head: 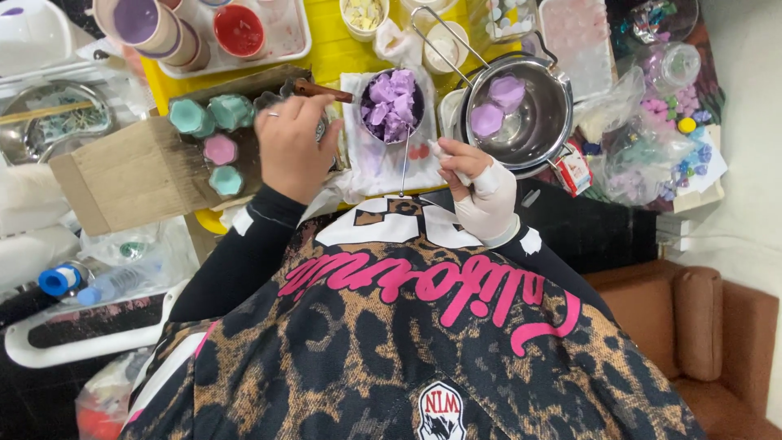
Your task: Prepare and assemble decorative scented candles using wax shapes and liquid wax.
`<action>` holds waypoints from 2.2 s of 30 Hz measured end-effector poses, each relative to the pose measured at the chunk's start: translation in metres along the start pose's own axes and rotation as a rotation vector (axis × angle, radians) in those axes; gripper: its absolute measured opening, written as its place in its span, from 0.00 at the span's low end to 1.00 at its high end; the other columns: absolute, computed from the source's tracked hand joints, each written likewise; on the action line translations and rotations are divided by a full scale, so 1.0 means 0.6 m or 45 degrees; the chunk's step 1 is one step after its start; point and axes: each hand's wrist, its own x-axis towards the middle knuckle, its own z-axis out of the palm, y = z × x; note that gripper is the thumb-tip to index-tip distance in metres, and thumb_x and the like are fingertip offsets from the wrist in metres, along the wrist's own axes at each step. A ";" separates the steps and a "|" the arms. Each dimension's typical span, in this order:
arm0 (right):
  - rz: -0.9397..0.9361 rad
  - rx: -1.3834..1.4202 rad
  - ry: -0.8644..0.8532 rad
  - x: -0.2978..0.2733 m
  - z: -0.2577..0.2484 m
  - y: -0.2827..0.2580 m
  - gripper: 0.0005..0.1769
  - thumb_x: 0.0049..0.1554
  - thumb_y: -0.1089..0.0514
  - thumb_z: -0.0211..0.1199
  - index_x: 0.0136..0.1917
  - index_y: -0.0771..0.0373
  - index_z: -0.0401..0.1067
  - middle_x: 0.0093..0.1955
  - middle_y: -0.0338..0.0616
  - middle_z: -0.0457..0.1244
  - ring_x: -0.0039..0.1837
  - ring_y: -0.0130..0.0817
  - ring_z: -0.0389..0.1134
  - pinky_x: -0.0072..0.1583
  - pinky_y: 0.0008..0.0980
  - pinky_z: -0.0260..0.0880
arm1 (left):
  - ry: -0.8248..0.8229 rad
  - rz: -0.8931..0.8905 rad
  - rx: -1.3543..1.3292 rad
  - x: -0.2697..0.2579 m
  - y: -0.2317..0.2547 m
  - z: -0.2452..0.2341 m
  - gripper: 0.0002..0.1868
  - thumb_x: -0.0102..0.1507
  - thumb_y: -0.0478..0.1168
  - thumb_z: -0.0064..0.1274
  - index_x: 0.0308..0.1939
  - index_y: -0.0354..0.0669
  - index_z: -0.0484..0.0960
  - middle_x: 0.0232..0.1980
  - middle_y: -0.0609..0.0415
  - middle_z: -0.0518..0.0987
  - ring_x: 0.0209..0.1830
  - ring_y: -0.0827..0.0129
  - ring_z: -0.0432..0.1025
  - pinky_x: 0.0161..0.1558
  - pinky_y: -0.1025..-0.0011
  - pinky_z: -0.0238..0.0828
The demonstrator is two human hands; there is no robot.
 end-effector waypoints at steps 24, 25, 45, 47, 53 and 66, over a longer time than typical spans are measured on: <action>0.293 0.247 0.484 -0.070 0.030 0.011 0.08 0.67 0.71 0.62 0.58 0.67 0.67 0.66 0.56 0.66 0.66 0.35 0.70 0.69 0.31 0.69 | -0.175 0.418 -0.730 0.007 0.052 0.082 0.21 0.56 0.24 0.54 0.53 0.42 0.83 0.54 0.50 0.81 0.52 0.56 0.78 0.52 0.64 0.77; 0.294 0.247 0.483 -0.068 0.028 0.007 0.08 0.67 0.71 0.62 0.58 0.67 0.67 0.66 0.56 0.66 0.66 0.35 0.70 0.69 0.31 0.69 | -0.176 0.417 -0.731 0.005 0.053 0.079 0.21 0.56 0.24 0.54 0.53 0.42 0.83 0.54 0.50 0.81 0.52 0.56 0.78 0.52 0.64 0.77; -0.008 -0.146 0.142 0.009 0.033 0.011 0.10 0.61 0.71 0.68 0.54 0.65 0.73 0.57 0.51 0.70 0.58 0.42 0.75 0.59 0.33 0.75 | 0.255 -0.444 -1.695 -0.013 0.020 0.073 0.07 0.78 0.37 0.40 0.56 0.36 0.70 0.52 0.51 0.77 0.47 0.69 0.80 0.54 0.67 0.83; 0.019 -0.156 0.176 0.003 0.035 0.017 0.09 0.61 0.71 0.68 0.54 0.65 0.73 0.56 0.51 0.70 0.57 0.42 0.75 0.60 0.33 0.74 | 0.278 -0.429 -1.689 -0.008 0.018 0.078 0.07 0.78 0.37 0.40 0.56 0.36 0.69 0.52 0.50 0.78 0.49 0.69 0.80 0.55 0.67 0.82; 0.100 -0.105 0.233 0.000 0.032 0.017 0.09 0.62 0.70 0.68 0.55 0.65 0.73 0.55 0.50 0.70 0.54 0.39 0.74 0.58 0.31 0.73 | 0.230 -0.458 -1.782 0.007 0.019 0.084 0.04 0.79 0.35 0.40 0.56 0.40 0.69 0.48 0.54 0.76 0.48 0.74 0.76 0.54 0.66 0.83; 0.019 -0.156 0.148 0.004 0.017 0.011 0.08 0.64 0.70 0.66 0.55 0.65 0.71 0.55 0.50 0.70 0.56 0.42 0.75 0.59 0.33 0.74 | 0.144 -0.493 -1.796 0.036 0.024 0.097 0.03 0.78 0.37 0.43 0.54 0.42 0.70 0.45 0.57 0.75 0.45 0.77 0.71 0.53 0.67 0.83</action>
